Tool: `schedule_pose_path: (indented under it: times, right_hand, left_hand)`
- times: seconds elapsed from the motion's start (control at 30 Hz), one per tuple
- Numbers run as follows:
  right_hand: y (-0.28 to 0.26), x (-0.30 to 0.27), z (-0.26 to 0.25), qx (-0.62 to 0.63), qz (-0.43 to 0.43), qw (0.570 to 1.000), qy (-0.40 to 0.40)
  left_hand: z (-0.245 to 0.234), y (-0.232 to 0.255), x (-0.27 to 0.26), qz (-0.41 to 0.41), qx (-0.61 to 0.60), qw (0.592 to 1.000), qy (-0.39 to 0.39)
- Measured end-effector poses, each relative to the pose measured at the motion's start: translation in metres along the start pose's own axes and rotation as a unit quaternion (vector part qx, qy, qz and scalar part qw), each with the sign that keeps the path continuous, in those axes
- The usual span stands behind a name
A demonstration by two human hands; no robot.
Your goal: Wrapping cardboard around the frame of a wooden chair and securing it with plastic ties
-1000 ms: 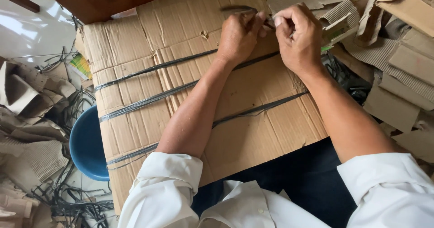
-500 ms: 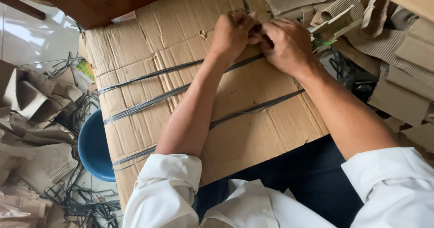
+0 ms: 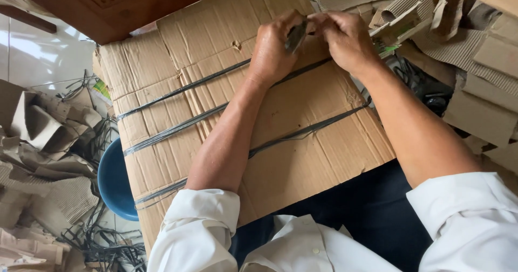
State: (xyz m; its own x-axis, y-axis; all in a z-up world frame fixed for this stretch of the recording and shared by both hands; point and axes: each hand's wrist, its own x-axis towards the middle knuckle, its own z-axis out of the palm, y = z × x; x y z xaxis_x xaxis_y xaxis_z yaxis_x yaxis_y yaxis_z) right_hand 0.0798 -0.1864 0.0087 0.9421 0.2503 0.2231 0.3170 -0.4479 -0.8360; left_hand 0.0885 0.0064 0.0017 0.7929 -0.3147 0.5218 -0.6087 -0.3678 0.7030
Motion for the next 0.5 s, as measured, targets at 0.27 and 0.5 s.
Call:
schedule_pose_path:
  times: [0.27, 0.5]
  right_hand:
    - [-0.005, 0.012, 0.002, 0.246, 0.085, 0.965, -0.008]
    - [-0.003, 0.015, 0.009, 0.164, 0.050, 0.985, 0.010]
  left_hand:
    - [0.003, 0.009, 0.000, 0.056, -0.043, 0.997, 0.029]
    - [0.003, 0.011, 0.001, 0.026, -0.080, 0.996, 0.019]
